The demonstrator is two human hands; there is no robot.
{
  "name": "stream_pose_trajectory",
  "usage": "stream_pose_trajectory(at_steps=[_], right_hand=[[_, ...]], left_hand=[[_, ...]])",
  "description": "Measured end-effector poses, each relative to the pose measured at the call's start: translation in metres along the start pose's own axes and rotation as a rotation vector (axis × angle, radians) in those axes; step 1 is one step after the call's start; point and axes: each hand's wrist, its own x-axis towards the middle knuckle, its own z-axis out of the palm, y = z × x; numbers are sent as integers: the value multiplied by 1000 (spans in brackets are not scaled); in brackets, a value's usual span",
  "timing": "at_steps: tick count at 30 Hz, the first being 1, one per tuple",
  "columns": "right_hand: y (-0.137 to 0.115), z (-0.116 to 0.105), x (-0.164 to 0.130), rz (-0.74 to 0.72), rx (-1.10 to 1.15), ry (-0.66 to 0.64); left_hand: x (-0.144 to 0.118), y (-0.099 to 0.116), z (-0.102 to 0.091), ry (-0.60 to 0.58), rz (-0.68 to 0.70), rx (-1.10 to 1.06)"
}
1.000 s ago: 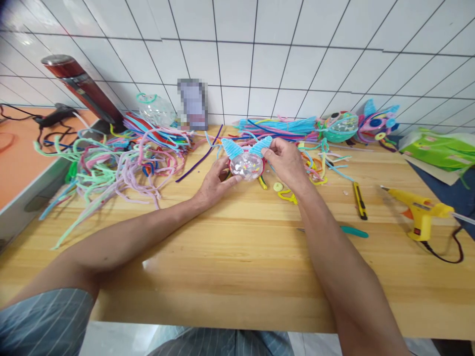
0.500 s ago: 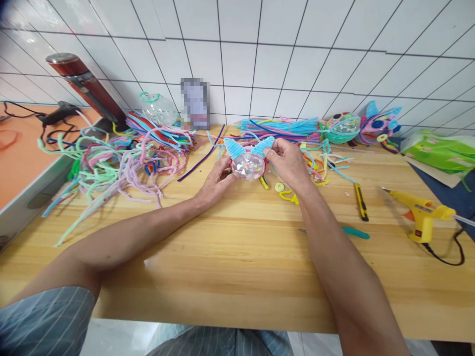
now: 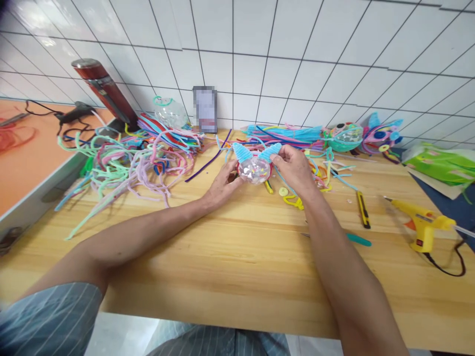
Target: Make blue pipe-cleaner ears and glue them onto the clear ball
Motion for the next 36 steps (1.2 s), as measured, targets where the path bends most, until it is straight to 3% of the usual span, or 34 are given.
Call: stream_pose_trajectory(at_steps=[3, 6, 8, 10, 12, 16, 19, 22, 25, 27, 29, 32, 34, 36], right_hand=[[-8, -5, 0, 30, 14, 43], [-20, -16, -4, 29, 24, 36], [-31, -24, -12, 9, -12, -14], [-42, -31, -27, -24, -80, -114], [-53, -34, -49, -60, -168, -233], [-68, -29, -99, -141, -369, -387], [-75, -20, -127, -174, -494, -380], [-74, -15, -146, -135, -491, -334], [-54, -23, -162, -47, -397, -196], [-27, -45, -172, 56, -389, 2], [4, -80, -181, 230, -467, 312], [45, -147, -191, 362, -580, 600], [65, -186, -192, 427, -667, 731], [79, -213, -188, 464, -718, 760]], left_hand=[[-1, 1, 1, 22, -1, -29], [-4, 9, -2, 155, -31, 11], [-7, 20, -5, 279, -32, 66], [-13, 35, -8, 316, 2, 71], [-20, 50, -7, 212, 68, 38], [-39, 76, 4, -155, 162, 34], [-49, 85, 10, -338, 90, 24], [-55, 87, 13, -409, 26, 12], [-59, 83, 15, -439, -68, -28], [-59, 77, 18, -415, -147, -96], [-58, 71, 21, -373, -247, -199], [-54, 66, 25, -346, -433, -361], [-52, 66, 26, -329, -532, -469], [-52, 68, 27, -315, -595, -586]])
